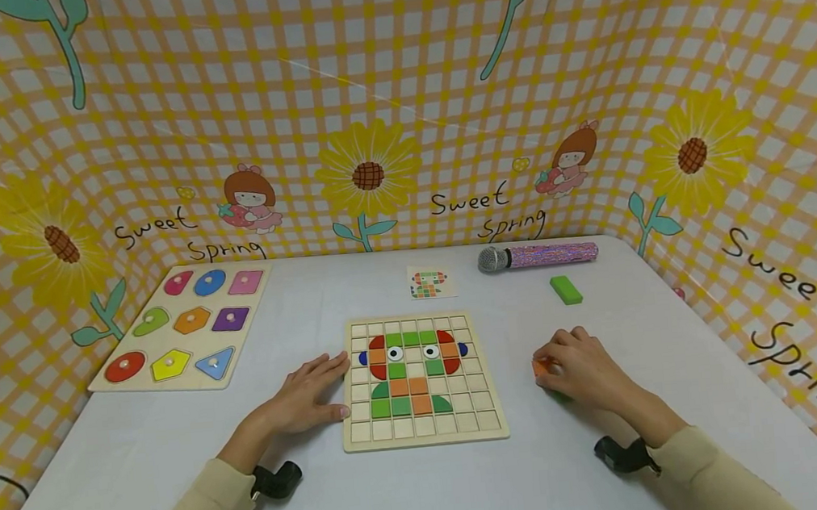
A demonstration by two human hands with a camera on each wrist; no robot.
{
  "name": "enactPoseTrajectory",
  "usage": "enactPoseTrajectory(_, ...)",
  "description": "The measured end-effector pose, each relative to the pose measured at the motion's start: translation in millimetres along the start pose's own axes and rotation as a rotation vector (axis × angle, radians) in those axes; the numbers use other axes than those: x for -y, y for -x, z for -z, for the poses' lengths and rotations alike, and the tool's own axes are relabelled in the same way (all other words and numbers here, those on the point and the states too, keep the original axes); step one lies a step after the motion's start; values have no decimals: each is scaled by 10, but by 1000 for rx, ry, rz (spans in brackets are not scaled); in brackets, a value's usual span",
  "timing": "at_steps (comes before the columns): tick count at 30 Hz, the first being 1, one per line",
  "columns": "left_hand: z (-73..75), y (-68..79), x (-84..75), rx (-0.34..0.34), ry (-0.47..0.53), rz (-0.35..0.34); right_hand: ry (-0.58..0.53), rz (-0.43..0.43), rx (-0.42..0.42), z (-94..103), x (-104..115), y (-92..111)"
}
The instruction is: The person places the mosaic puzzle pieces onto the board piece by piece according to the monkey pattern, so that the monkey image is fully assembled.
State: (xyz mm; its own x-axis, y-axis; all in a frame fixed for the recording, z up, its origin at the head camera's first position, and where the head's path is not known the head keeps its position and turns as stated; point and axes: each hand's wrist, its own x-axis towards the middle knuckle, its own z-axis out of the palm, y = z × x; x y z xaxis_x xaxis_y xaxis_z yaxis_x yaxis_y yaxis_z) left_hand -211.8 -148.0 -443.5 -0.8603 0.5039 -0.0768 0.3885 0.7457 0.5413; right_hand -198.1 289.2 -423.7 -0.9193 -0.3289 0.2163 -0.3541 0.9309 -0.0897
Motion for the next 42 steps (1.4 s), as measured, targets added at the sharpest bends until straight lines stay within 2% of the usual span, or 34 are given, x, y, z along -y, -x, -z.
enactPoseTrajectory(8,11,7,-4,3,1,-7,-16,-12,24,20,-53,33)
enactPoseTrajectory(25,17,4,-7,4,-2,-9,-21,11,0,23,-7,26)
enactPoseTrajectory(33,14,6,-1,6,5,-4,-48,61,-30,25,310,-68)
enactPoseTrajectory(42,9,-3,15,3,5,-10,-93,207,-42,-35,840,-206)
